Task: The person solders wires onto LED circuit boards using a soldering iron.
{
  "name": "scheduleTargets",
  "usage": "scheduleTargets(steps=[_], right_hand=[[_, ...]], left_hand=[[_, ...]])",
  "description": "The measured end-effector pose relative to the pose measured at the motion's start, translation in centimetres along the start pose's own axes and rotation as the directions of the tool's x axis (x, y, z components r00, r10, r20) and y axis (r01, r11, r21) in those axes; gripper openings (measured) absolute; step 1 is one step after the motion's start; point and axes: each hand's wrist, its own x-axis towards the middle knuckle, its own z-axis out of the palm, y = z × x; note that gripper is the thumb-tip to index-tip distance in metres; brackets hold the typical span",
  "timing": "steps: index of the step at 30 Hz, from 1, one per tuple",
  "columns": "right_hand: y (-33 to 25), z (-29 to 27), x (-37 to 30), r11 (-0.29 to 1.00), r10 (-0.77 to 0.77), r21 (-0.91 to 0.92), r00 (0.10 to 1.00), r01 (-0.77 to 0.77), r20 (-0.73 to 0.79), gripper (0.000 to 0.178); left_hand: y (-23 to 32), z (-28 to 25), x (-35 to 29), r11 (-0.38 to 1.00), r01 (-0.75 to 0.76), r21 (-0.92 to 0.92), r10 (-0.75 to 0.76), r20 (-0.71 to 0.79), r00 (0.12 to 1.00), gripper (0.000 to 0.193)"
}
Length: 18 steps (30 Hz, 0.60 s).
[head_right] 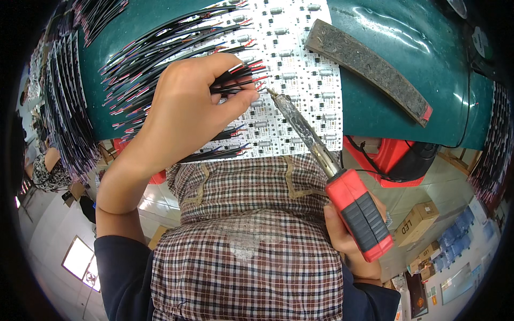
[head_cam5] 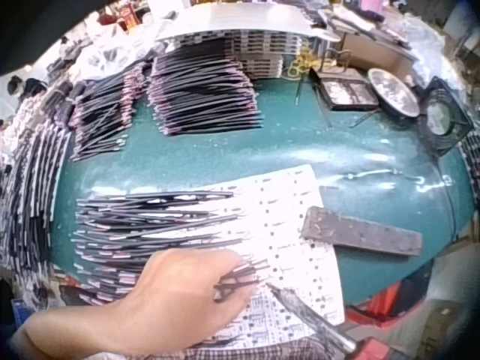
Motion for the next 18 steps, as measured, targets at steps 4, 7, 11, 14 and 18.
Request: scheduleTargets(steps=[4, 7, 11, 14, 18], right_hand=[[-0.4, 0.5, 0.7, 0.994, -0.082, 0.063, 0.996, 0.084, -0.046, 0.028], [-0.6, 0.5, 1.0, 0.992, -0.123, 0.009, 0.991, 0.124, -0.043, 0.026], [-0.4, 0.2, 0.4, 0.998, -0.058, 0.001, 0.998, 0.058, -0.003, 0.025], [-0.5, 0.4, -0.1, 0.997, -0.004, 0.077, 0.996, 0.011, -0.085, 0.024], [-0.7, 0.1, 0.1, 0.97, 0.028, 0.243, 0.999, -0.016, -0.045, 0.023]], left_hand=[[0.0, -0.1, 0.2, 1.0, 0.003, 0.022, -0.003, 0.025, 1.0, 0.021], [0.1, -0.1, 0.3, 0.999, 0.0, 0.043, -0.001, 0.025, 1.0, 0.019], [0.1, 0.1, 0.3, 0.998, 0.001, 0.067, -0.001, 0.008, 1.0, 0.018], [0.1, 0.1, 0.3, 0.996, -0.013, 0.087, 0.013, 0.007, 1.0, 0.017], [0.0, 0.0, 0.2, 0.993, -0.076, 0.091, 0.078, -0.016, 0.997, 0.018]])
